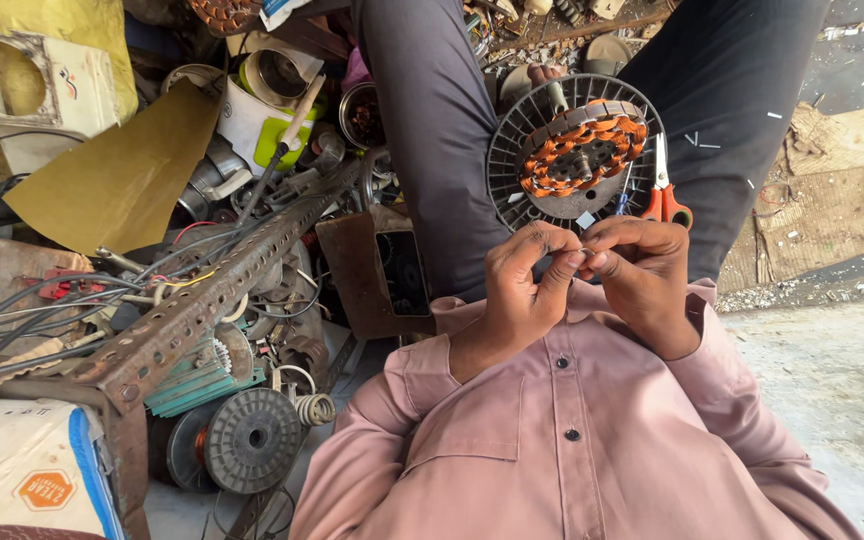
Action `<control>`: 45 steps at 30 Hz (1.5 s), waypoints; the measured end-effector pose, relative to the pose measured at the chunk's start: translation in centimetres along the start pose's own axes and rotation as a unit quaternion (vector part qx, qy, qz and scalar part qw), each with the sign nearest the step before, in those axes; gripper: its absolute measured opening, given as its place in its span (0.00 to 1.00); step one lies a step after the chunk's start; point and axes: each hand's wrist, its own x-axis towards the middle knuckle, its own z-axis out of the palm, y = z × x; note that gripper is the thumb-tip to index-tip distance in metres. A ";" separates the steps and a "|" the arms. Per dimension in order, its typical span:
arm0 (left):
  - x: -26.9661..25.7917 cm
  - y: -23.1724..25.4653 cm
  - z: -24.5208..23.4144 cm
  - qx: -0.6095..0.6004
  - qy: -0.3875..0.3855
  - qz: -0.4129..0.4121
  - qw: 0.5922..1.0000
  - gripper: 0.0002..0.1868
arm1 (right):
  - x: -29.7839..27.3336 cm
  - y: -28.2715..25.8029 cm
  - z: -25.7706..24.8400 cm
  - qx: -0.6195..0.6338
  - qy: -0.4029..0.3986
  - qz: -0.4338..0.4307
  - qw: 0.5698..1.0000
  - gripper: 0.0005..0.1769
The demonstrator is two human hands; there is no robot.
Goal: The person is repairing an electric motor by inserting small white insulating pieces into the copper windings of the rotor. They use a screwdriver to adjust the windings and ensure the pieces are properly seated.
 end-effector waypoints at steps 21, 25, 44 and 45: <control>1.6 -2.2 -0.9 -0.015 -0.077 -0.063 0.995 0.05 | 1.9 -3.2 1.0 -0.176 0.026 0.035 0.983 0.07; 3.3 -3.0 -1.3 0.070 -0.077 0.042 0.994 0.07 | 3.4 -5.2 0.6 -0.315 -0.027 -0.008 0.949 0.07; 8.7 -4.1 -2.5 0.071 -0.121 -0.067 0.988 0.28 | 10.7 -8.0 -0.6 -0.530 -0.053 -0.203 0.822 0.04; 9.1 -4.0 -2.7 0.063 -0.120 -0.054 0.989 0.28 | 11.0 -7.9 -0.6 -0.543 -0.065 -0.212 0.810 0.05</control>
